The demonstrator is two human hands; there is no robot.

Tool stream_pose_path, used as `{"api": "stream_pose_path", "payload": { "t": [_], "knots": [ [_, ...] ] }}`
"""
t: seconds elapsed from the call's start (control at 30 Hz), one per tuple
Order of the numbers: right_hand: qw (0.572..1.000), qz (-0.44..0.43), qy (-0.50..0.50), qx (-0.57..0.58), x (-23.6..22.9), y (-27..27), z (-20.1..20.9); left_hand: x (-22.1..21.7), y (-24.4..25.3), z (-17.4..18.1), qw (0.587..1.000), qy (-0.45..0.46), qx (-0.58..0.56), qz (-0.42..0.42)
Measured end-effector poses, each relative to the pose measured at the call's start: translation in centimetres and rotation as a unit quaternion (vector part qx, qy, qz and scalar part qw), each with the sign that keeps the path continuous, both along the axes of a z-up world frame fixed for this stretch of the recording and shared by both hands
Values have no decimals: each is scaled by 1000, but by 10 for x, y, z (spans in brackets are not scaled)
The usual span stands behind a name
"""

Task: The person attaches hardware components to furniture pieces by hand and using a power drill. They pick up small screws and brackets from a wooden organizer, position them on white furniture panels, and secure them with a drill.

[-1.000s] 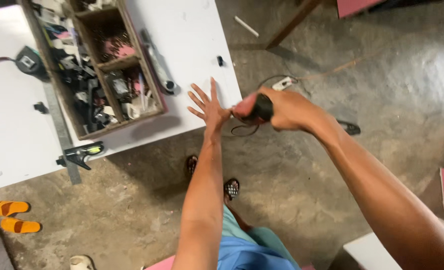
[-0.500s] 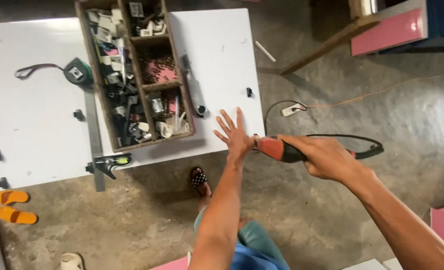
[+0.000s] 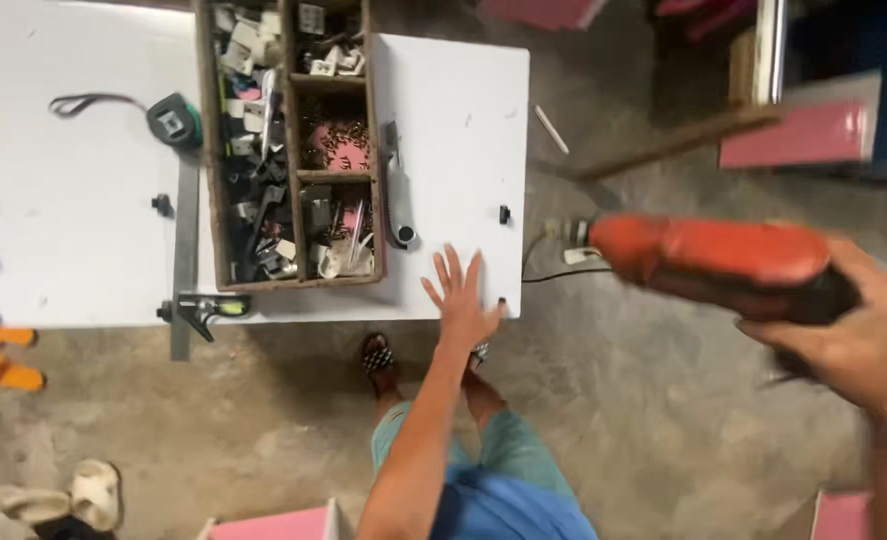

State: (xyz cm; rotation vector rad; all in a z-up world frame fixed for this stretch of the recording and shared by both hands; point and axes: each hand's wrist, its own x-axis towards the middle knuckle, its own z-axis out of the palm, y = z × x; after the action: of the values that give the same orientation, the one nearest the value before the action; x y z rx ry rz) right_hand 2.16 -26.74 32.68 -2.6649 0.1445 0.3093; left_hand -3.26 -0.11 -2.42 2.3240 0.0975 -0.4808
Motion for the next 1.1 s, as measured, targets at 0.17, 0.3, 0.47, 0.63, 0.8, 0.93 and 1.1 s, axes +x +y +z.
{"api": "stream_pose_path", "payload": {
  "t": [0.17, 0.3, 0.47, 0.63, 0.8, 0.93, 1.1],
  "knots": [
    [886, -206, -57, 411, 78, 1, -138, -39, -33, -22, 955, -270, 104, 67],
    [773, -270, 74, 569, 126, 35, -209, -39, -60, -44, 955, -198, 207, 71],
    [662, -290, 158, 673, 179, 49, -278, -30, -69, -38, 947, -189, 235, 112],
    [648, -289, 210, 673, 216, 70, -294, -24, -69, -24, 958, -168, 185, 144],
    [631, -265, 237, 690, 246, 71, -371, -14, -67, -16, 970, -89, 160, 159],
    [659, -235, 278, 658, 278, 61, -425, -9, -56, -9, 976, -62, 150, 147],
    [744, -168, 171, 623, 307, 95, -432, -49, -5, 12, 911, -95, -49, 398]
  ]
}}
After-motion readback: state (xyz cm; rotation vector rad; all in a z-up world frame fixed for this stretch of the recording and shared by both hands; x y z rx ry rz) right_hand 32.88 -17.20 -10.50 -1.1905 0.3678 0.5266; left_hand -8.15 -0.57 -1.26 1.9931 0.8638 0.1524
